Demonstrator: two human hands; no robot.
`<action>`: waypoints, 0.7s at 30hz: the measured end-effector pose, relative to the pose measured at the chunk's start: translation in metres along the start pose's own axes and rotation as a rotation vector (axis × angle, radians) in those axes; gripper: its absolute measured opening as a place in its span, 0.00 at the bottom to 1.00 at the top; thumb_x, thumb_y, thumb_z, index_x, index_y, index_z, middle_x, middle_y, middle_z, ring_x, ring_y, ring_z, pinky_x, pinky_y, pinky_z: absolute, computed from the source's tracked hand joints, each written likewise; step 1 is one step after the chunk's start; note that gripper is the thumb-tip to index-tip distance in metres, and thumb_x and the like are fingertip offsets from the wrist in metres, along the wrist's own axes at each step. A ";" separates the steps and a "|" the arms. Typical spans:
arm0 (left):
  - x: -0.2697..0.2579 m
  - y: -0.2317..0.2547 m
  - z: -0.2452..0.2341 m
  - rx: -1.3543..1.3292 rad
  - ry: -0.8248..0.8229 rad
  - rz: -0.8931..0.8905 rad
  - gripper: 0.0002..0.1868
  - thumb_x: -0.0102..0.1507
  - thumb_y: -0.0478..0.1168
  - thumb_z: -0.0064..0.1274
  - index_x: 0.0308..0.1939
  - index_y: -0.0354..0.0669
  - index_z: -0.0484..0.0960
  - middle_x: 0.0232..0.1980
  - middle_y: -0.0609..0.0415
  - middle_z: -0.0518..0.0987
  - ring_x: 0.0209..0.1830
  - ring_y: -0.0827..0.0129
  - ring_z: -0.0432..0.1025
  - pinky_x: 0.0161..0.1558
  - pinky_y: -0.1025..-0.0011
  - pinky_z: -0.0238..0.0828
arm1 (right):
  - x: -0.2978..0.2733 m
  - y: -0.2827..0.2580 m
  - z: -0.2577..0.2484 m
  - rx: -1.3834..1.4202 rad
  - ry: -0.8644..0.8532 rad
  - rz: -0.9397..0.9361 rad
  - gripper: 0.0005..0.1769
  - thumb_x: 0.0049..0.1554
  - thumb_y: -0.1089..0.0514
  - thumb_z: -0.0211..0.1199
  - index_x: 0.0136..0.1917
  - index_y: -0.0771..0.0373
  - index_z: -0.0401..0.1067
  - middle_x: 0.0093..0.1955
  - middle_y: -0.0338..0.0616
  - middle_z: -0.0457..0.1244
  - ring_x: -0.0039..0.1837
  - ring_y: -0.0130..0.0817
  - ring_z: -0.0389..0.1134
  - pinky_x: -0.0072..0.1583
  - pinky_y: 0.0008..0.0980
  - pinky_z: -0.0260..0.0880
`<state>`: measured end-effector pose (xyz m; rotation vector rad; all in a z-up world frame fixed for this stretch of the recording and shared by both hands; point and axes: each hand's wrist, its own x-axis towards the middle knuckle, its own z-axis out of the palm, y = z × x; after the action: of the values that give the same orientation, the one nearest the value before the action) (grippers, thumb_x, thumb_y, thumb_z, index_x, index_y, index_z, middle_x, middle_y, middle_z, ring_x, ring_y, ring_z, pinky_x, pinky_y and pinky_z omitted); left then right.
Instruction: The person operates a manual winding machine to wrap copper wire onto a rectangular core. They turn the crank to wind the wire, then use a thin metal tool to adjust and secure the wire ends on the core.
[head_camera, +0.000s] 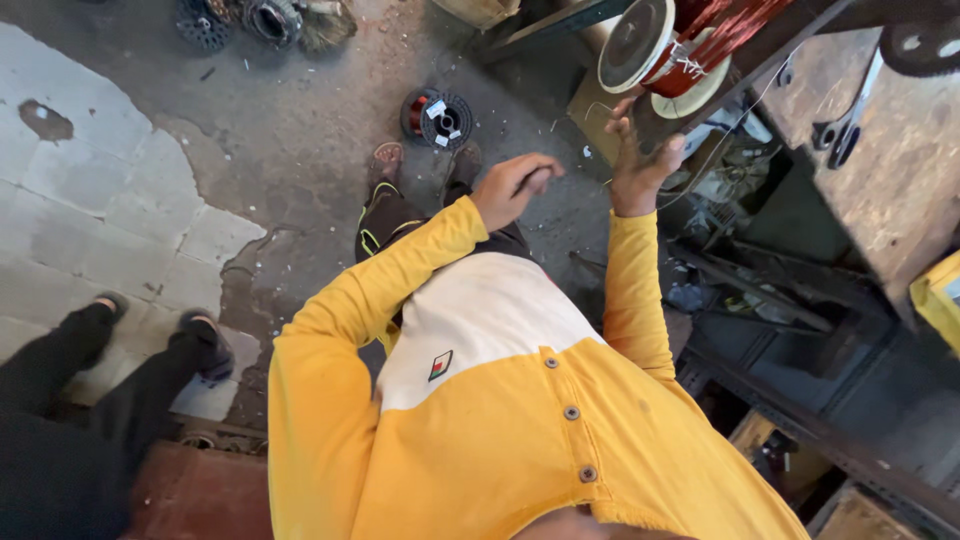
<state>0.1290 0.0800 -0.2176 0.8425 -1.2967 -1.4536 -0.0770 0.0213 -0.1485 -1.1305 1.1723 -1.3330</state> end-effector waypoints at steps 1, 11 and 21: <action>-0.005 -0.006 -0.004 0.027 -0.019 -0.058 0.08 0.72 0.35 0.47 0.52 0.38 0.79 0.41 0.50 0.82 0.36 0.69 0.78 0.41 0.71 0.76 | -0.001 -0.003 0.002 -0.055 0.015 0.004 0.46 0.64 0.25 0.51 0.73 0.67 0.62 0.62 0.50 0.64 0.61 0.39 0.66 0.60 0.39 0.69; -0.021 -0.056 -0.019 0.043 -0.111 -0.293 0.07 0.71 0.35 0.46 0.46 0.38 0.80 0.38 0.50 0.85 0.36 0.69 0.81 0.43 0.71 0.77 | -0.033 0.022 0.033 0.386 0.102 0.401 0.34 0.65 0.34 0.50 0.74 0.56 0.63 0.63 0.43 0.65 0.61 0.39 0.66 0.57 0.40 0.69; -0.029 -0.086 -0.034 0.224 -0.251 -0.358 0.12 0.71 0.43 0.49 0.49 0.37 0.81 0.37 0.44 0.84 0.37 0.59 0.81 0.40 0.64 0.75 | -0.094 0.047 0.064 -0.337 -0.223 0.289 0.11 0.67 0.65 0.55 0.62 0.67 0.72 0.61 0.42 0.66 0.61 0.28 0.68 0.62 0.29 0.70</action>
<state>0.1510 0.0935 -0.3113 1.1105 -1.5772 -1.7589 -0.0026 0.1091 -0.1922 -1.2537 1.3643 -0.7865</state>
